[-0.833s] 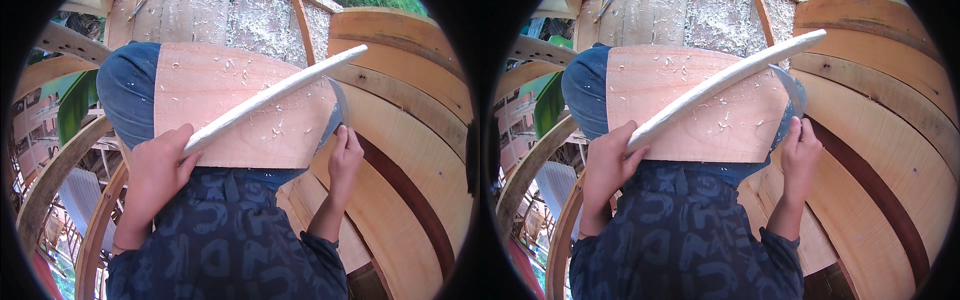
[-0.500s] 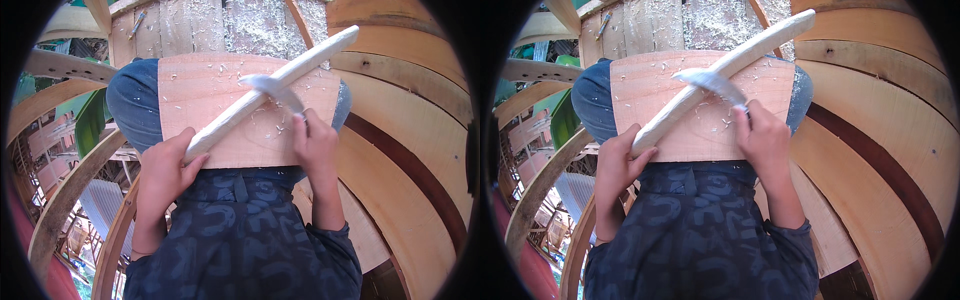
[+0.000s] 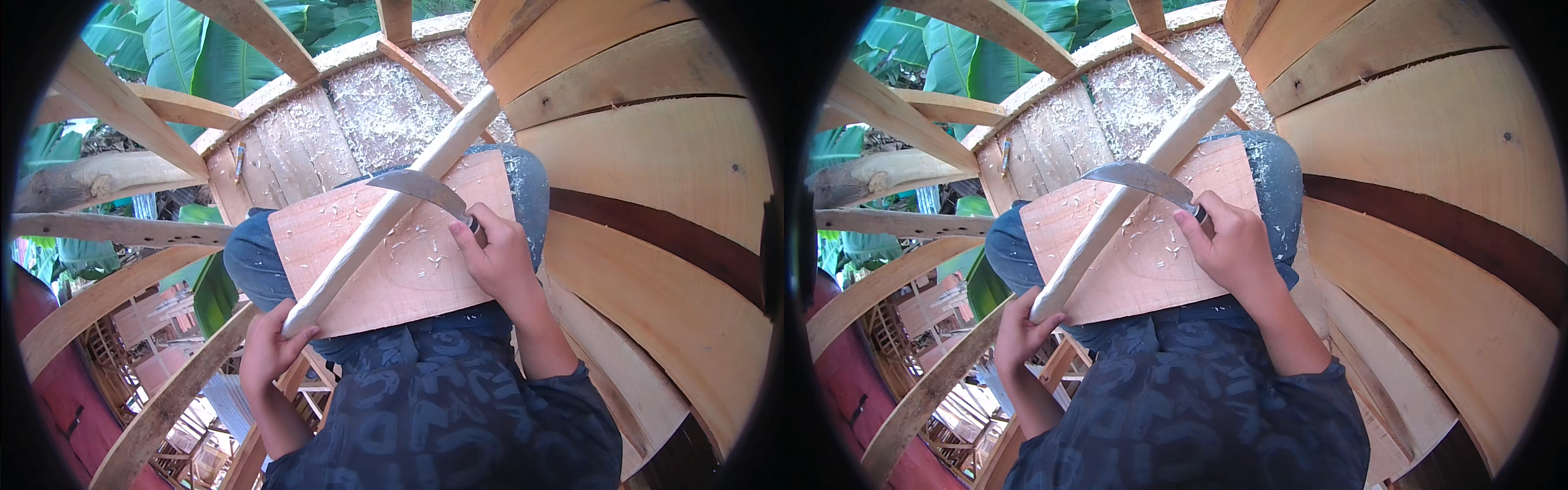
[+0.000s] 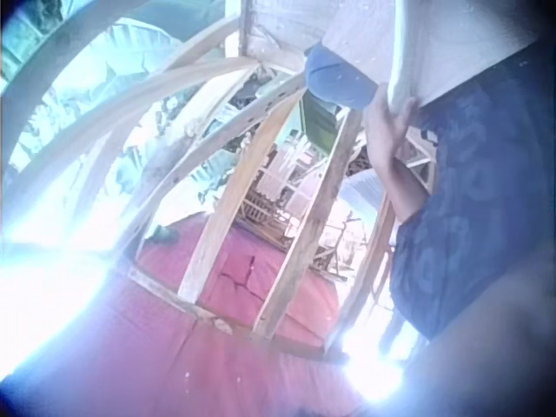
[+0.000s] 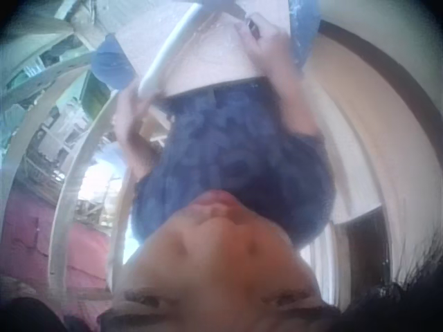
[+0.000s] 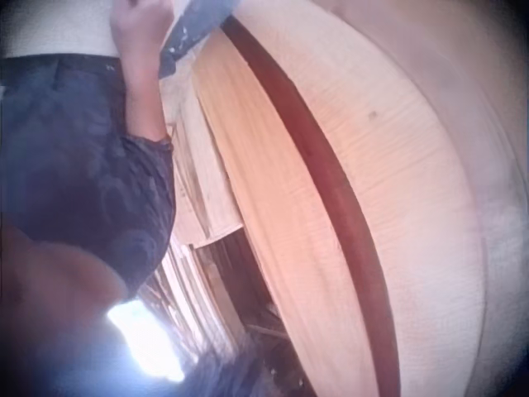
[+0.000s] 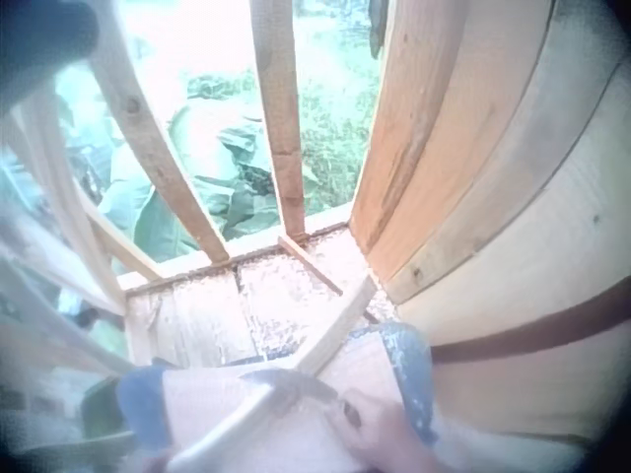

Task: The person carves a long, thin piece of wood using a curved knife. They hold the wood on a board placed on their lap and repeatedly shave off thin strips of wood to shape the piece.

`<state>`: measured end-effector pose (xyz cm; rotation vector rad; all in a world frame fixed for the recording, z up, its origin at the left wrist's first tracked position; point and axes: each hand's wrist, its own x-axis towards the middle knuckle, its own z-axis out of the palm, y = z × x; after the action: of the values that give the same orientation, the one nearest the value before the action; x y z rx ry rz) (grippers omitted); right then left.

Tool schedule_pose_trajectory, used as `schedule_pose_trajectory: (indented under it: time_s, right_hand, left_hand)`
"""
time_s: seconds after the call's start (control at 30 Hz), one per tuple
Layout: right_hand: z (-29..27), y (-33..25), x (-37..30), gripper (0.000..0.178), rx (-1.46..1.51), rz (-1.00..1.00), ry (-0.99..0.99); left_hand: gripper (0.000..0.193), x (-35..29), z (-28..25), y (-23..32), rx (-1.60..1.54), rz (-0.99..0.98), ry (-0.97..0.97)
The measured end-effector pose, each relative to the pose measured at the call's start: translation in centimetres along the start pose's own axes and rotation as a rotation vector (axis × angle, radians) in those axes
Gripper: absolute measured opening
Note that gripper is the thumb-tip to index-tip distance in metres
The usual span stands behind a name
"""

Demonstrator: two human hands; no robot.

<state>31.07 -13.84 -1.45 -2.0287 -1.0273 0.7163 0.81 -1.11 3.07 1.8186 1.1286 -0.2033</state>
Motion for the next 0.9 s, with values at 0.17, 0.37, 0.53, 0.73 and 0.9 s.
schedule_pose_trajectory:
  time_s: [0.17,0.37,0.53,0.73,0.9]
  right_hand:
    - [-3.0,1.4,0.8,0.026,0.128,0.015,0.132]
    - [-4.1,4.8,1.6,0.027,0.210,0.052,0.282]
    - [-3.7,7.4,2.7,0.029,0.503,0.291,0.173]
    - [-4.0,8.3,3.4,0.027,0.555,0.384,0.094]
    - [-4.5,8.4,3.7,0.028,0.610,0.426,0.023]
  left_hand:
    - [0.025,-2.2,-4.5,3.1,0.259,-0.052,0.184]
    - [0.031,-0.7,-8.7,1.8,0.717,0.066,0.466]
    - [0.030,4.5,-10.6,3.4,0.833,0.098,0.396]
    - [0.034,12.0,-11.3,0.5,0.885,0.133,0.234]
    - [0.049,16.7,-11.5,-2.6,0.873,0.091,0.126]
